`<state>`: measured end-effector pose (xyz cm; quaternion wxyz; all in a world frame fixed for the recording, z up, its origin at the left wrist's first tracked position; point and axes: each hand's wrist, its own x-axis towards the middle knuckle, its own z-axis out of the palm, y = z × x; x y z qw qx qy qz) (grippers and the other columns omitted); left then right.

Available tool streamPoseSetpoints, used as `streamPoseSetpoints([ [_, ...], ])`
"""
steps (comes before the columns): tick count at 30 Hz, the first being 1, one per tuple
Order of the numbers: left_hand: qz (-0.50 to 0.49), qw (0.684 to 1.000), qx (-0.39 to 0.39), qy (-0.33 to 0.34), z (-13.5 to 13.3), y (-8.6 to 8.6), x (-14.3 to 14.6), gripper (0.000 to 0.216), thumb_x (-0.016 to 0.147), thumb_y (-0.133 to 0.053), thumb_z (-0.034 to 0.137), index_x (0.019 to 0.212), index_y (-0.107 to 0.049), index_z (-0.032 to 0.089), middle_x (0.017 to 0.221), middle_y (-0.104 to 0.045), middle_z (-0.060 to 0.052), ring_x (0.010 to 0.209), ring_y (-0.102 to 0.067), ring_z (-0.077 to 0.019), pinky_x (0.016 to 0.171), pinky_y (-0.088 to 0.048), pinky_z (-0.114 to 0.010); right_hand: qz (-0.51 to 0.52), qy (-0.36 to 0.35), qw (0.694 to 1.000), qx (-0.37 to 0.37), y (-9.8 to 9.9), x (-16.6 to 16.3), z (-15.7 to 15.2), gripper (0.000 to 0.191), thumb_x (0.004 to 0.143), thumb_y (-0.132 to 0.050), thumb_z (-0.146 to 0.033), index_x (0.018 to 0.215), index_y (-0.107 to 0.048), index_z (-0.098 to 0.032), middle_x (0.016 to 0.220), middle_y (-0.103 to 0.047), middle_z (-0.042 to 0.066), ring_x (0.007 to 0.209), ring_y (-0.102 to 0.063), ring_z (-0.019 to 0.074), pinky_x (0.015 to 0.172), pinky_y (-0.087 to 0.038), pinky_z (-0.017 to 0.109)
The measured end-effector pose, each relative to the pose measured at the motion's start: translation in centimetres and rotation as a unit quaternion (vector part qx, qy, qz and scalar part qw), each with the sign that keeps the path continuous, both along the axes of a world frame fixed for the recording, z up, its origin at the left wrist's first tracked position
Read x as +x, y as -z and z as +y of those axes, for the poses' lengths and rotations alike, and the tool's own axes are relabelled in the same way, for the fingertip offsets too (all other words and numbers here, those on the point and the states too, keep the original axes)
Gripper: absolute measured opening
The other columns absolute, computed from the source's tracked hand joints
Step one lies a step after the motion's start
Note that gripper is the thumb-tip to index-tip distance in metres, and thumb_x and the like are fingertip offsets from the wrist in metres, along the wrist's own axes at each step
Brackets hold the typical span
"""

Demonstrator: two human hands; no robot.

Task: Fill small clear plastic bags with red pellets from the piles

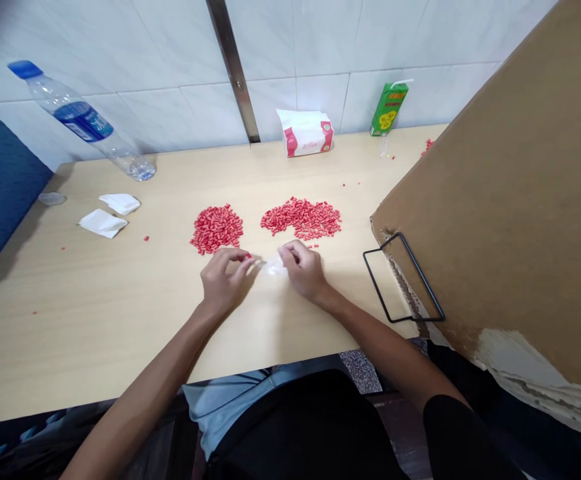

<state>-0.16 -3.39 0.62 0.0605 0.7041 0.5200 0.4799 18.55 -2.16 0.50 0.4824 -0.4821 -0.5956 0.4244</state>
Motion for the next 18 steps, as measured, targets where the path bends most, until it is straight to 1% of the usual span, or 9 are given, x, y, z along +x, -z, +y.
streamPoseSetpoints([
  [3,-0.006,0.996,-0.011,-0.087,2.2,0.2,-2.5,0.01,0.078,-0.07,0.027,0.081,-0.067,0.018,0.099,-0.059,-0.008,0.097,-0.057,-0.022,0.087,-0.047,-0.038,-0.033,0.07,0.997,0.025,-0.1,2.0,1.8,0.022,0.087,-0.055,-0.04,0.081,-0.058,-0.018,0.064,-0.053,-0.002,0.054,-0.046,0.011,0.052,-0.036,0.024],
  [5,0.019,0.991,-0.009,-0.129,3.6,0.2,-4.1,0.011,0.076,-0.071,0.028,0.081,-0.068,0.018,0.105,-0.055,-0.01,0.105,-0.053,-0.0262,0.094,-0.042,-0.044,-0.098,0.075,0.991,0.041,-0.1,3.4,2.9,0.016,0.084,-0.057,-0.033,0.078,-0.059,-0.018,0.068,-0.054,-0.001,0.06,-0.048,0.0126,0.058,-0.039,0.026],
  [6,0.034,0.988,-0.012,-0.15,4.2,0.3,-4.7,0.012,0.076,-0.071,0.029,0.081,-0.068,0.018,0.107,-0.054,-0.011,0.106,-0.051,-0.0276,0.096,-0.04,-0.046,-0.14,0.077,0.985,0.057,-0.1,4.1,3.4,0.012,0.081,-0.059,-0.029,0.076,-0.059,-0.017,0.073,-0.056,0.001,0.065,-0.05,0.0135,0.062,-0.04,0.027],
  [8,0.07,0.981,-0.035,-0.179,5.0,0.2,-5.4,0.013,0.078,-0.069,0.03,0.084,-0.067,0.019,0.111,-0.053,-0.012,0.109,-0.048,-0.0298,0.097,-0.036,-0.049,-0.215,0.056,0.973,0.064,-0.3,5.3,4.0,0.006,0.078,-0.057,-0.021,0.078,-0.062,-0.017,0.082,-0.058,0.003,0.071,-0.052,0.0149,0.069,-0.04,0.029],
  [9,0.087,0.977,-0.048,-0.189,5.1,0.2,-5.5,0.015,0.078,-0.067,0.031,0.087,-0.067,0.019,0.115,-0.053,-0.012,0.112,-0.047,-0.031,0.097,-0.034,-0.049,-0.257,0.033,0.964,0.058,-0.4,5.7,4.2,0.008,0.077,-0.057,-0.02,0.081,-0.063,-0.017,0.085,-0.06,0.004,0.075,-0.053,0.0157,0.072,-0.04,0.03],
  [12,0.122,0.971,-0.046,-0.202,4.8,0.0,-5.1,0.025,0.079,-0.066,0.032,0.101,-0.066,0.019,0.125,-0.049,-0.014,0.119,-0.041,-0.0337,0.099,-0.031,-0.051,-0.348,-0.023,0.936,0.044,-0.7,6.5,4.2,0.011,0.08,-0.056,-0.022,0.087,-0.065,-0.019,0.092,-0.062,0.005,0.087,-0.056,0.0189,0.083,-0.037,0.035],
  [14,0.146,0.973,-0.014,-0.176,4.1,-0.1,-4.5,0.025,0.079,-0.066,0.031,0.102,-0.066,0.02,0.126,-0.051,-0.014,0.12,-0.041,-0.0333,0.1,-0.03,-0.05,-0.378,-0.046,0.924,0.036,-0.8,6.5,4.1,0.012,0.083,-0.056,-0.025,0.088,-0.065,-0.019,0.094,-0.064,0.005,0.092,-0.056,0.0204,0.086,-0.035,0.036],
  [15,0.164,0.977,0.002,-0.139,3.6,0.0,-4.2,0.022,0.079,-0.066,0.03,0.099,-0.067,0.021,0.123,-0.054,-0.013,0.118,-0.043,-0.0323,0.1,-0.03,-0.05,-0.387,-0.052,0.92,0.032,-0.9,6.4,4.1,0.012,0.084,-0.055,-0.024,0.088,-0.065,-0.019,0.094,-0.065,0.005,0.093,-0.056,0.0206,0.086,-0.034,0.036],
  [18,0.214,0.977,0.021,0.011,2.4,0.0,-3.6,0.014,0.079,-0.066,0.03,0.091,-0.07,0.024,0.11,-0.063,-0.009,0.111,-0.048,-0.0291,0.097,-0.034,-0.047,-0.401,-0.059,0.914,0.025,-0.8,6.2,4.1,0.01,0.085,-0.054,-0.022,0.084,-0.064,-0.019,0.094,-0.066,0.005,0.092,-0.056,0.0203,0.084,-0.033,0.035],
])
